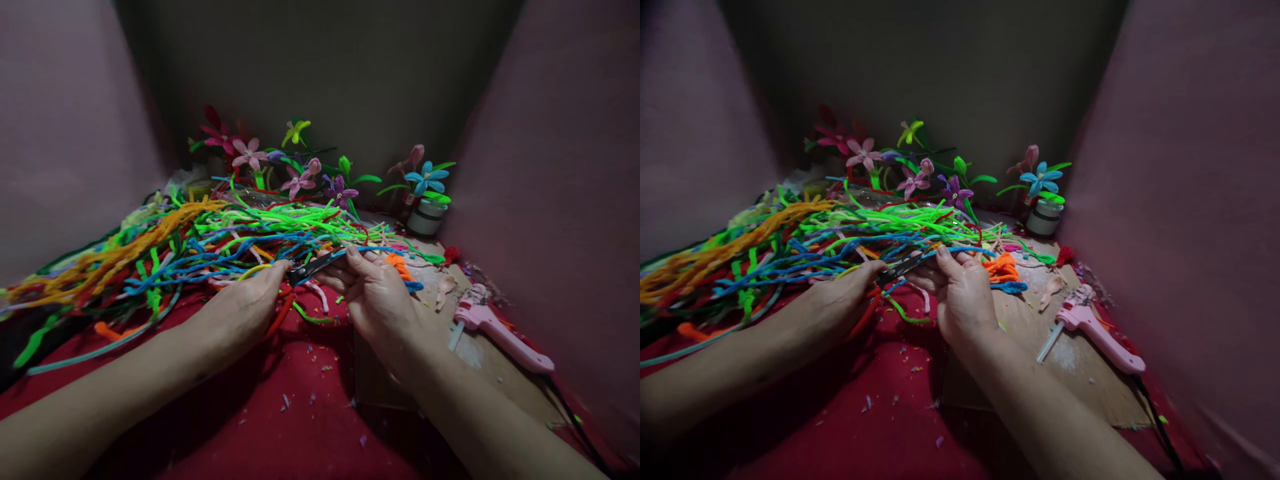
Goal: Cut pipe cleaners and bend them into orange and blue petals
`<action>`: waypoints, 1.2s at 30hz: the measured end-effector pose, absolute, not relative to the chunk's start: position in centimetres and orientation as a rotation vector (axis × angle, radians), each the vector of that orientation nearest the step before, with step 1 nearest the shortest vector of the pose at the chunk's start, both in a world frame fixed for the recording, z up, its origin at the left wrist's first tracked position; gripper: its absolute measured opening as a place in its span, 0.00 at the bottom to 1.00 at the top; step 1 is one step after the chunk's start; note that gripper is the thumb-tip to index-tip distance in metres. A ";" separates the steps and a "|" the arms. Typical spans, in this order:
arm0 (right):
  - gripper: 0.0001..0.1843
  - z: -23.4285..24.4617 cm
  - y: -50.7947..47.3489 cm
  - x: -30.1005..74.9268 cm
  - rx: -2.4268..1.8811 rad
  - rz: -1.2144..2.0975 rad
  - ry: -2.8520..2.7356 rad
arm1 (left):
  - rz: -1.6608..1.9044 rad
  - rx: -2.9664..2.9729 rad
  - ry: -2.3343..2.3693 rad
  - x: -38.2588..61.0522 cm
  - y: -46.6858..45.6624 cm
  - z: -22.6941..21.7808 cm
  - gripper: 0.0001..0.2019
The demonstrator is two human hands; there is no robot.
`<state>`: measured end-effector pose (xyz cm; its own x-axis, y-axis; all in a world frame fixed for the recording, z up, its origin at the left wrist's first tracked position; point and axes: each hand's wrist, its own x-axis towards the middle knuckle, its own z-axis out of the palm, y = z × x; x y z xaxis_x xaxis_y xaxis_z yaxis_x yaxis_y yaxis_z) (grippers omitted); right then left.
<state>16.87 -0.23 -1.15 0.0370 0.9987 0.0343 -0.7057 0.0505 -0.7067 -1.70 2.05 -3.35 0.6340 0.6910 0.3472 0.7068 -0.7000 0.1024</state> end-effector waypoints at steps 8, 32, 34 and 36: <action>0.07 -1.3 -0.1 16.8 -0.627 1.469 -0.584 | -0.565 -2.822 -1.181 -1.8 2.8 -4.7 0.22; 0.05 -1.2 -0.1 16.3 -0.700 1.415 -0.592 | -0.436 -2.881 -1.511 -0.4 1.5 -4.3 0.19; 0.06 -1.3 -0.1 16.3 -0.721 1.420 -0.582 | -0.411 -2.867 -1.539 -0.3 1.5 -4.1 0.18; 0.07 -1.4 -0.2 16.2 -0.742 1.429 -0.581 | -0.406 -2.842 -1.567 -0.4 1.4 -3.5 0.16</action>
<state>16.19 -0.16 -1.37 0.0740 0.9943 -0.0764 -0.6587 -0.0088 -0.7523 -0.39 1.42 -3.54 0.5124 0.8450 0.1533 0.8130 -0.5348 0.2305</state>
